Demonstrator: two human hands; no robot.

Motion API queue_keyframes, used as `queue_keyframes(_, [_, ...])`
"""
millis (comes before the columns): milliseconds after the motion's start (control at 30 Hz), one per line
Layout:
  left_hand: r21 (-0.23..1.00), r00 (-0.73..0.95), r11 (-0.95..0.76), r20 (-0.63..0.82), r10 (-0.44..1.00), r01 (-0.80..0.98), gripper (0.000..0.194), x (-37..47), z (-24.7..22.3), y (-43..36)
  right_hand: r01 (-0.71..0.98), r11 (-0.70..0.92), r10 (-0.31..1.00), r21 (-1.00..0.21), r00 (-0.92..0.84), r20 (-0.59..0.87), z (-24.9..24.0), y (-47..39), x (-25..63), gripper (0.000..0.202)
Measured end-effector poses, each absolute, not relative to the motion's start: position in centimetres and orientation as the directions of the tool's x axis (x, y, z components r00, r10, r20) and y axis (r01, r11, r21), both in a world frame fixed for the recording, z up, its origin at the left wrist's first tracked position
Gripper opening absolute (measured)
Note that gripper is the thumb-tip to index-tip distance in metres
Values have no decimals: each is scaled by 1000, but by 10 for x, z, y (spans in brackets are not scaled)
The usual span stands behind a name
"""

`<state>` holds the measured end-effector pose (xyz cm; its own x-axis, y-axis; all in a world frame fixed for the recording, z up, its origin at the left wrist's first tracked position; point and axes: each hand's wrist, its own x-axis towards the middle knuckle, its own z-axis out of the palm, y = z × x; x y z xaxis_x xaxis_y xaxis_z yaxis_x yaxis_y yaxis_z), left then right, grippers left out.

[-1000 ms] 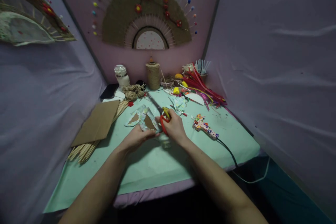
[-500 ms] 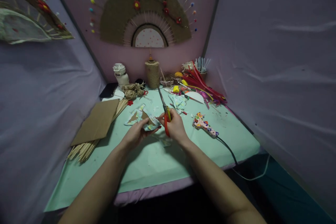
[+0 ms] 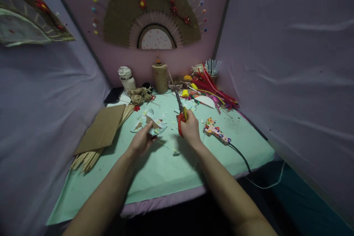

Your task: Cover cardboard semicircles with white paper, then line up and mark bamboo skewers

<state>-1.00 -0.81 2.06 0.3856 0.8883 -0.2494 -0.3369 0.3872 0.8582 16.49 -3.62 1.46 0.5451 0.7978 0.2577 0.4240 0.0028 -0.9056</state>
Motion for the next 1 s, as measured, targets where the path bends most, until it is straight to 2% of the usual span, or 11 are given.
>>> queue_keyframes(167, [725,511,442,-144,847,-528,54,-8,23,-14,28,40,955,-999,293,47,12,-48,144,32])
queue_keyframes(267, [738,560,454,-125,819,-499,50,-8,22,-17,-149,24,968,-989,252,-15,14,-50,132,39])
queue_keyframes(333, [755,598,475,-137,789,-453,51,-13,25,-15,-182,46,964,-982,265,-4,22,-48,138,41])
queue_keyframes(400, [747,659,517,-142,739,-418,59,-23,29,-9,-128,60,968,-990,250,26,33,-48,155,42])
queue_keyframes(467, [724,725,573,-150,673,-383,67,-33,34,-3,-15,41,989,-999,146,38,47,-52,177,42])
queue_keyframes(600, [800,797,591,-288,531,-104,53,-34,29,-4,251,-12,975,-968,-210,-66,62,-64,199,42])
queue_keyframes(700, [840,858,525,-363,363,133,43,-24,18,-15,347,24,947,-938,-310,-90,54,-68,189,39])
queue_keyframes(767, [829,887,537,-357,293,156,40,-18,13,-20,385,27,970,-923,-233,-69,45,-68,179,36])
queue_keyframes(800, [818,890,564,-334,309,111,40,-16,12,-20,398,25,986,-917,-160,-42,41,-68,176,34])
queue_keyframes(900, [776,841,619,-247,481,-125,35,-16,14,-17,434,35,995,-900,68,71,34,-73,178,30])
queue_keyframes(1000, [721,806,634,-183,563,-279,31,-21,20,-12,519,34,982,-854,144,127,33,-88,189,30])
